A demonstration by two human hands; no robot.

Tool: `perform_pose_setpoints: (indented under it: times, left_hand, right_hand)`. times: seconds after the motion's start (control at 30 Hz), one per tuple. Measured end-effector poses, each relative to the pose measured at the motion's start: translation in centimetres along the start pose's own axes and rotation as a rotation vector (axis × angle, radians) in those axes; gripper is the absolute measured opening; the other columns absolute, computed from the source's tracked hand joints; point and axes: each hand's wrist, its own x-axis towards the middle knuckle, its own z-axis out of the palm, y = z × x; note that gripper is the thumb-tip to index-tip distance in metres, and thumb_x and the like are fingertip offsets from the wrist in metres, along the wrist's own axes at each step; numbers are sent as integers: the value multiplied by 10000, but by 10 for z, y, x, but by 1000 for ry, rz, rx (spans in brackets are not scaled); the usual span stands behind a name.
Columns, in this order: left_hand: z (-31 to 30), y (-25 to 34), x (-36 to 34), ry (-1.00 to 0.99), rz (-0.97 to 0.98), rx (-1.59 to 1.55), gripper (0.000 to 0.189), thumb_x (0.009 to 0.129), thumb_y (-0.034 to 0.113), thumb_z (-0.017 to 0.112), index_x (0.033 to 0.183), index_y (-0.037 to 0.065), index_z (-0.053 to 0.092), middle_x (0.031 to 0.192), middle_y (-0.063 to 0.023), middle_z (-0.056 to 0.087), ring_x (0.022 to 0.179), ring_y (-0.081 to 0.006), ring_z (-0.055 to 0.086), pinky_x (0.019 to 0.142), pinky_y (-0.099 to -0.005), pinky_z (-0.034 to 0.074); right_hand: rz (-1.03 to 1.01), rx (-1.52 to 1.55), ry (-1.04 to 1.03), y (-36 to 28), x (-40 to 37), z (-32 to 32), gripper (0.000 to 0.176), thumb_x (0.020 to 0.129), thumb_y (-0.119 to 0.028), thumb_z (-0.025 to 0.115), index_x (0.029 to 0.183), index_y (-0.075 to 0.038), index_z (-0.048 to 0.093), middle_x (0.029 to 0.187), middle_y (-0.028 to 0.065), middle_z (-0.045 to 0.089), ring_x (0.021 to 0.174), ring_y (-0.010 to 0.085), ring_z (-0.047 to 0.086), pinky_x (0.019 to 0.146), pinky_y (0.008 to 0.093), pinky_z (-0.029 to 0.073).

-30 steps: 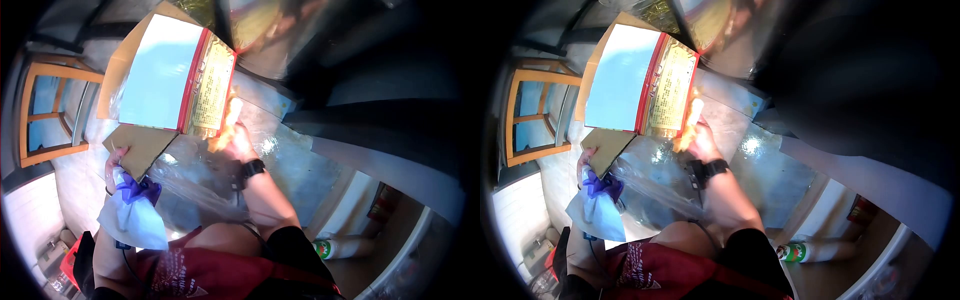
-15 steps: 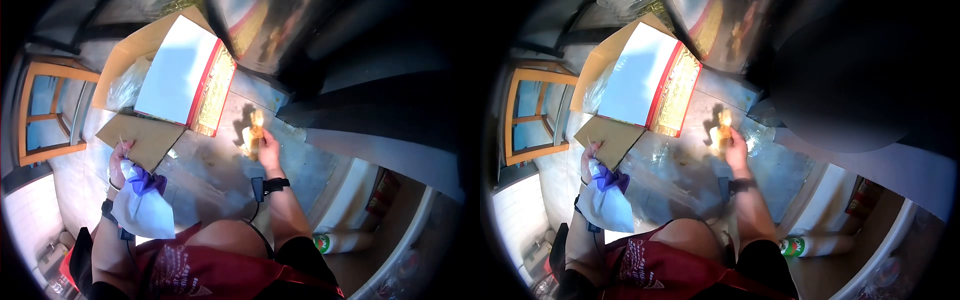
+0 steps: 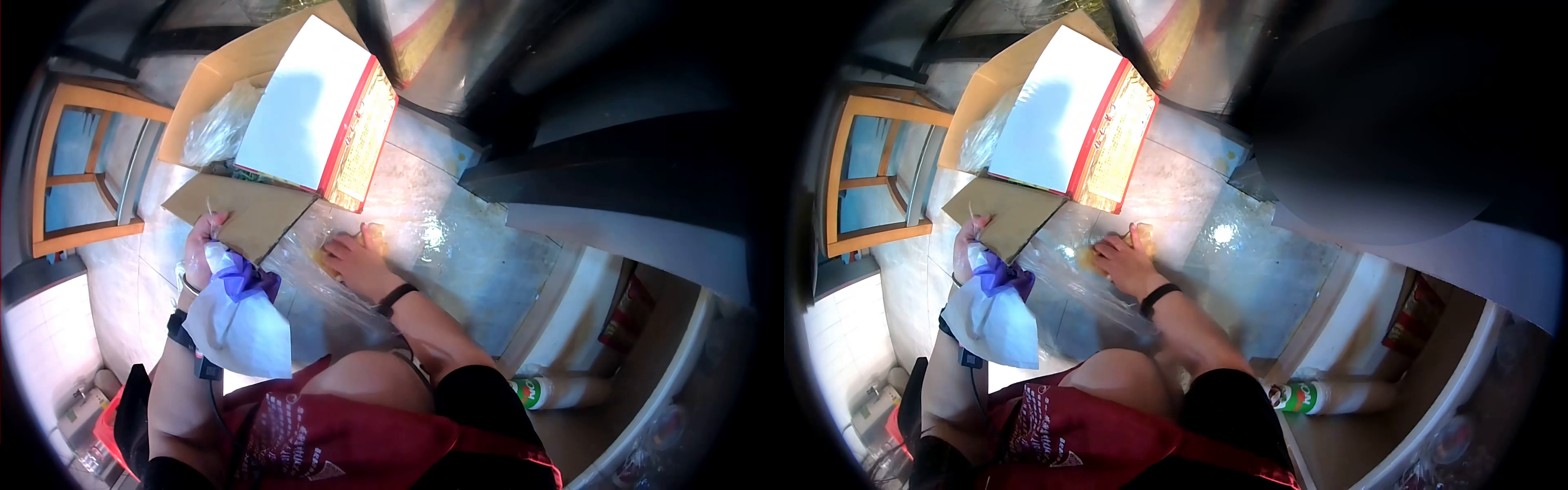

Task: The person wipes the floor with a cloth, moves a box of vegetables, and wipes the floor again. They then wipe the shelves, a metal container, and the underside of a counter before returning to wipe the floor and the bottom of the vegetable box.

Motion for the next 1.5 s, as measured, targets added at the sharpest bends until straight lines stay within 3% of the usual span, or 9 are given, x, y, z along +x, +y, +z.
perform_pose_setpoints:
  times: [0.17,0.27,0.43,0.67,0.83,1.07,1.2,1.3,1.5]
  left_hand:
    - [1,5,0,-75,-61,158,218,906,133,489,1060,-7,554,1013,-83,607,918,-141,570,824,-275,461]
    - [-25,-7,11,-78,141,608,200,899,111,495,1054,-1,557,1011,-65,598,926,-118,549,815,-265,455]
    - [2,10,2,-81,-37,387,163,894,88,487,1015,14,567,974,-43,589,899,-100,536,810,-252,447]
    - [10,22,-1,-152,76,669,131,914,90,435,905,42,556,912,-56,591,843,-126,554,783,-277,474]
    - [8,22,1,-142,-37,561,182,913,144,416,905,33,560,892,-90,606,814,-184,593,764,-311,505]
    - [24,22,-3,64,-388,51,270,860,201,475,965,-26,578,875,-124,637,774,-232,633,735,-324,524]
    - [14,19,1,67,-416,31,283,847,201,485,967,-37,581,865,-117,643,760,-224,633,721,-320,522]
    - [34,30,-7,70,-415,69,281,845,199,485,965,-35,585,869,-114,643,757,-216,632,710,-314,521]
    - [36,29,-7,60,-454,-21,273,846,189,481,962,-33,589,873,-110,643,749,-211,632,705,-309,520]
  right_hand:
    - [-118,-21,3,30,-51,-4,264,789,-191,593,1052,-213,617,1193,-68,516,1272,173,339,1065,612,134]
    - [16,65,-3,51,-89,-40,188,772,-164,599,942,-207,664,1168,-60,537,1253,180,367,1077,575,160]
    - [414,45,206,87,-152,-83,196,699,-65,636,841,-188,692,1131,-4,550,1168,233,443,1038,480,279]
    - [834,27,600,101,-215,-93,267,638,-25,666,880,-137,690,1047,97,534,1021,296,487,899,399,397]
    - [1171,-17,630,36,-193,-58,497,686,-156,720,1164,-130,585,1047,154,474,980,306,462,887,382,398]
    - [1090,-7,282,-54,-102,-44,863,608,-502,743,1321,-150,409,1238,175,372,1143,371,361,953,504,303]
    - [959,23,152,-72,-76,-60,878,591,-486,761,1327,-176,396,1263,163,350,1169,359,349,961,519,294]
    - [821,65,140,-73,-73,-48,801,600,-432,765,1295,-206,437,1257,140,368,1203,341,334,977,536,277]
    - [424,62,91,-57,-95,-44,347,744,-241,635,1088,-202,609,1239,79,436,1222,268,359,993,556,258]
